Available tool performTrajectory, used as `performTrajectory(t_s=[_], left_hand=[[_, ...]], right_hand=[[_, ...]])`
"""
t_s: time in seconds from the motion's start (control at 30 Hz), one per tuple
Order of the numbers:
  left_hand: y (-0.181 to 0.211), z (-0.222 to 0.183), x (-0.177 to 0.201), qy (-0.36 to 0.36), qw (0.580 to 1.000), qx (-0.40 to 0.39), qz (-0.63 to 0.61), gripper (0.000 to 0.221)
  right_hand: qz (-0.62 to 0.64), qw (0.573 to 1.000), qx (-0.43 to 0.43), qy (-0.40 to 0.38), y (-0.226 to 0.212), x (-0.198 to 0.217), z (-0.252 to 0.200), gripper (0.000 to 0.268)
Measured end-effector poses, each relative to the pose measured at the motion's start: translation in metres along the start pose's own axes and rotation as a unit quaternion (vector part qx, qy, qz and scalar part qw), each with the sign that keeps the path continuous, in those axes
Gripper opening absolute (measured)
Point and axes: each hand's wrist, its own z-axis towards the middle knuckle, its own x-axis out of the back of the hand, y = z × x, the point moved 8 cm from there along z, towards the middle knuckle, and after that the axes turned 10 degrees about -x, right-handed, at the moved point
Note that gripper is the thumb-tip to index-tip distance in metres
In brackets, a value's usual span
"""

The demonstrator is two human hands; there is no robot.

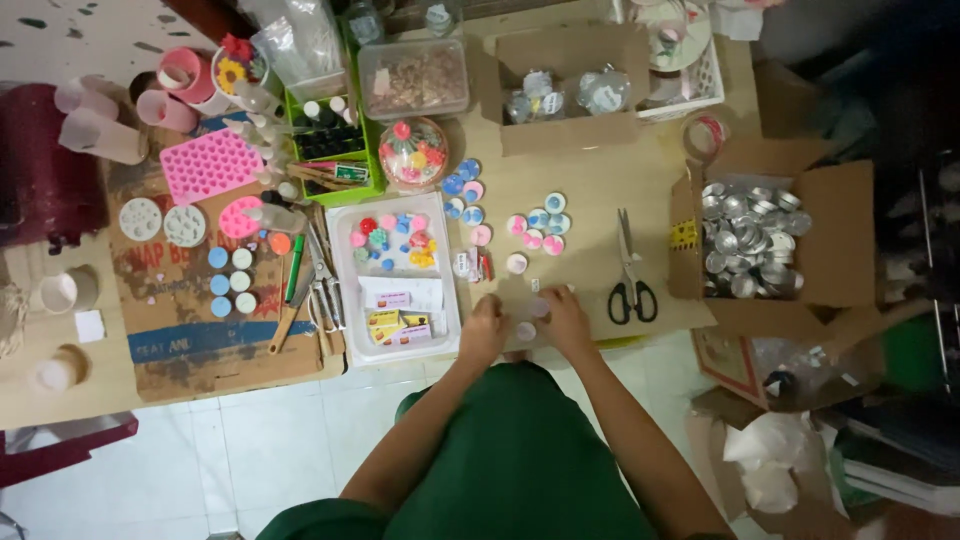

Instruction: The person assembles small candles by attaching wicks to metal bases, placing them into small containers, and trimming the wicks with scissors. They then insert a yellow flower-shaped decoration into a candle and use a heat gun to melt the top surface.

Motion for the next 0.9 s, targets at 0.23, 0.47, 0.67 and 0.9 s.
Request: performTrajectory(t_s=[0.23, 0.47, 0.67, 0.9], left_hand=[[0.036, -0.009, -0.041, -0.239, 0.958, -0.108, 0.115, 0.103], [0.010, 0.002, -0.027, -0.195, 0.969, -0.088, 0.121, 0.060], [0.020, 0.014, -0.007, -0.133, 0.986, -0.058, 0.078, 0.074], [0.021, 0.008, 0.017, -0.058, 0.997, -0.011, 0.046, 0.058]], right_hand=[[0.026, 0.999, -0.043, -0.006, 0.006, 0.013, -0.017, 0.066], [0.120, 0.985, 0.052, 0.108, -0.030, 0.036, 0.020, 0.045], [0.069, 0.989, 0.010, 0.133, -0.046, 0.051, 0.029, 0.042], [-0.012, 0.972, -0.037, 0.230, -0.019, -0.006, 0.077, 0.013]])
